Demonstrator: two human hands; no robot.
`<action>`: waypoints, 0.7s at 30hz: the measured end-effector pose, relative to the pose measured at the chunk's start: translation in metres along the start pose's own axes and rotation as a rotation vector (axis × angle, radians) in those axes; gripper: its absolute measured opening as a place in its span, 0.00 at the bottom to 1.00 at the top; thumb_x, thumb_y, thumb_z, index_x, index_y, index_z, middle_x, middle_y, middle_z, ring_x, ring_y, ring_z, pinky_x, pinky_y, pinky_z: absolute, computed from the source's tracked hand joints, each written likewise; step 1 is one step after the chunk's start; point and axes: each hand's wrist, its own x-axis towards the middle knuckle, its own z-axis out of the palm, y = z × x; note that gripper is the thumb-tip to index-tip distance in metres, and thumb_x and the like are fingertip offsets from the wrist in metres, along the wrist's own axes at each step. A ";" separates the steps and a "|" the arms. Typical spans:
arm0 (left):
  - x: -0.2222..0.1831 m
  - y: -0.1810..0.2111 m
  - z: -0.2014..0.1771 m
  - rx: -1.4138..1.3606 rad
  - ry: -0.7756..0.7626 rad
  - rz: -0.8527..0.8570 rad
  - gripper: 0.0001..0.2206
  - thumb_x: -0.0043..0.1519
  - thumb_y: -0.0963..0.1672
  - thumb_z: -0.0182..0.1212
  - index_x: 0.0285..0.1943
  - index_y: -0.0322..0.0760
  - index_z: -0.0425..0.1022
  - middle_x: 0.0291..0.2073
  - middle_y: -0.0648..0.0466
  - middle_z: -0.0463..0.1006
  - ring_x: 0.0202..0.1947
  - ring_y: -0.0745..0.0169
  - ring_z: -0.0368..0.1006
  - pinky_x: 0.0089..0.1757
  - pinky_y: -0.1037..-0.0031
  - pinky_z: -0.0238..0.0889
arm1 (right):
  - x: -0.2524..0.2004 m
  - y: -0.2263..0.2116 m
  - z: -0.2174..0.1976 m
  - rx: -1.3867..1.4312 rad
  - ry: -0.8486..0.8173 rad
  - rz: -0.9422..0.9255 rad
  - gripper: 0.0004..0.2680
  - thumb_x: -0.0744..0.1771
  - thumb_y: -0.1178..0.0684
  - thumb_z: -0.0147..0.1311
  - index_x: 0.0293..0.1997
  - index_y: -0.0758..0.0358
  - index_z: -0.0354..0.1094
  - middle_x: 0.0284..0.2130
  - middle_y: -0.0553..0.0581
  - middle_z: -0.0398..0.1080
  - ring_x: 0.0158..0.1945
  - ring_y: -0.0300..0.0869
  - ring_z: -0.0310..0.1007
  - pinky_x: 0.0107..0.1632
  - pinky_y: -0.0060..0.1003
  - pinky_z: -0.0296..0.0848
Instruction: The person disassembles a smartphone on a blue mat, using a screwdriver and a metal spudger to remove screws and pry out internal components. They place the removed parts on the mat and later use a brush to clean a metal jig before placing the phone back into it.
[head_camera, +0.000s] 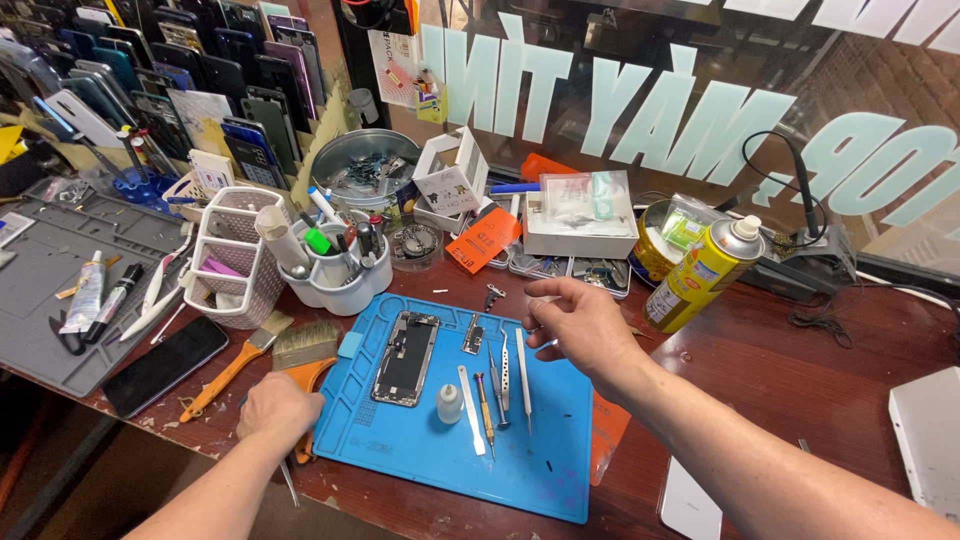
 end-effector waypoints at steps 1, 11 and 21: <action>-0.002 0.001 -0.002 -0.029 0.010 -0.007 0.25 0.54 0.50 0.73 0.59 0.37 0.79 0.59 0.43 0.79 0.60 0.43 0.75 0.55 0.56 0.71 | -0.001 0.000 -0.001 0.002 0.008 0.013 0.13 0.68 0.54 0.52 0.59 0.63 0.69 0.32 0.54 0.74 0.32 0.37 0.74 0.35 0.35 0.78; -0.030 0.009 -0.029 -0.352 0.051 0.124 0.21 0.50 0.48 0.74 0.48 0.30 0.85 0.41 0.43 0.83 0.42 0.48 0.80 0.44 0.61 0.71 | -0.016 0.001 -0.007 -0.087 0.007 -0.058 0.13 0.68 0.54 0.52 0.59 0.62 0.69 0.33 0.55 0.76 0.33 0.39 0.77 0.35 0.36 0.78; -0.173 0.099 -0.085 -0.983 -0.850 0.413 0.09 0.55 0.44 0.68 0.30 0.38 0.71 0.16 0.61 0.67 0.13 0.74 0.59 0.17 0.78 0.45 | -0.094 -0.025 -0.009 -0.698 0.097 -0.979 0.18 0.61 0.60 0.60 0.58 0.60 0.69 0.48 0.60 0.69 0.41 0.51 0.78 0.42 0.43 0.77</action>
